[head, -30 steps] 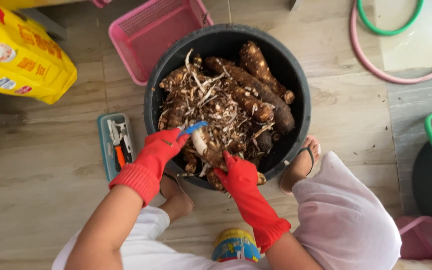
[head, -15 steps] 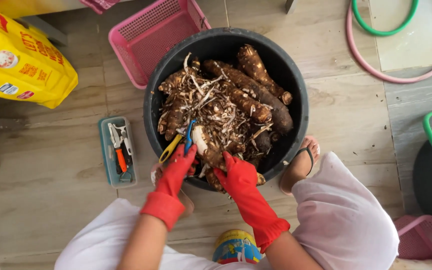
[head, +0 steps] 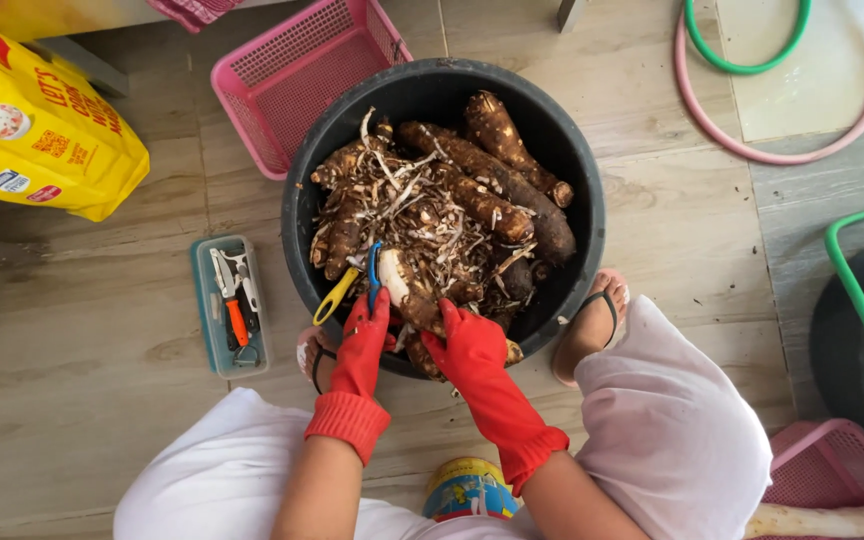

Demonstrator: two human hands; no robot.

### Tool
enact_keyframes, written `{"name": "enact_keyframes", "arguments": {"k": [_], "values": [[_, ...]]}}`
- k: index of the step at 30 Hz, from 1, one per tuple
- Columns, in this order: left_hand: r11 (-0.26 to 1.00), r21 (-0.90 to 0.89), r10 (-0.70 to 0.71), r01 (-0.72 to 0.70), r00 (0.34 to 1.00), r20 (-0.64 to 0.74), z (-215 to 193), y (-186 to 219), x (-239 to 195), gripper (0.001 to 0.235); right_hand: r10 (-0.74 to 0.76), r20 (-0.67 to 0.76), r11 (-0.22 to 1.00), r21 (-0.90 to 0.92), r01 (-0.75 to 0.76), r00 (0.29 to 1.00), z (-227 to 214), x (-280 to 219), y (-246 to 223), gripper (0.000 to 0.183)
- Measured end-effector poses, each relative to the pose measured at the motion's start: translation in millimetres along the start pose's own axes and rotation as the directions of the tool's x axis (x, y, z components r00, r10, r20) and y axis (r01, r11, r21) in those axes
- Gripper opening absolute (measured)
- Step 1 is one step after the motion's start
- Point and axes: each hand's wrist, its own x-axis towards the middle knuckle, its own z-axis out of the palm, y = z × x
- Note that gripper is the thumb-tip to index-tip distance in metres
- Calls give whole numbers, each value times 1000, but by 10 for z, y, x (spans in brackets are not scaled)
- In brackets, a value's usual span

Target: The person sits on the floor and peels long, brown-skinned root vegetables using a peeler. They hold the vegetable in one hand and scrape off the skin with the other, placing the peeled items into a nearby container.

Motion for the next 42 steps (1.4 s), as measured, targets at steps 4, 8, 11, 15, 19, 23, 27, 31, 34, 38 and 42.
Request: {"name": "enact_keyframes", "arguments": {"k": [4,8,11,15,19,23,27,31,34,38,42], "values": [[1000,25,8,-8,1000,-16,18,-26,46,66,0,-6,1000,0,0,1000,-3,-7,0,63],[1000,2,16,-16,1000,-15,16,-4,-26,64,3,-3,1000,-3,-3,1000,7,3,1,64],[999,-34,32,-32,999,-17,42,-62,32,62,-18,-47,1000,22,19,999,9,-10,6,64],[997,-45,64,-64,998,-18,17,-179,147,65,-2,-26,1000,7,2,1000,25,5,-5,66],[995,-95,22,-21,1000,12,120,89,-166,74,-9,-47,1000,9,10,999,51,-1,1,66],[962,-269,-38,42,999,22,308,149,-205,80,-49,-75,998,22,51,996,45,-18,7,66],[931,-362,-32,38,999,22,376,-235,300,84,-88,-58,990,107,94,994,16,-4,105,70],[852,-522,14,38,995,95,305,-256,264,68,-53,238,764,636,-114,970,-604,-29,74,69],[751,-659,75,44,985,152,292,-160,36,47,12,446,357,834,-420,895,-836,-62,55,77],[727,-686,220,-27,956,196,359,59,-215,44,-59,639,-329,713,-619,767,-1230,-326,-321,82],[977,-109,204,-184,955,216,144,148,-327,73,-66,614,-273,747,-606,787,-1483,-373,-362,88]]}}
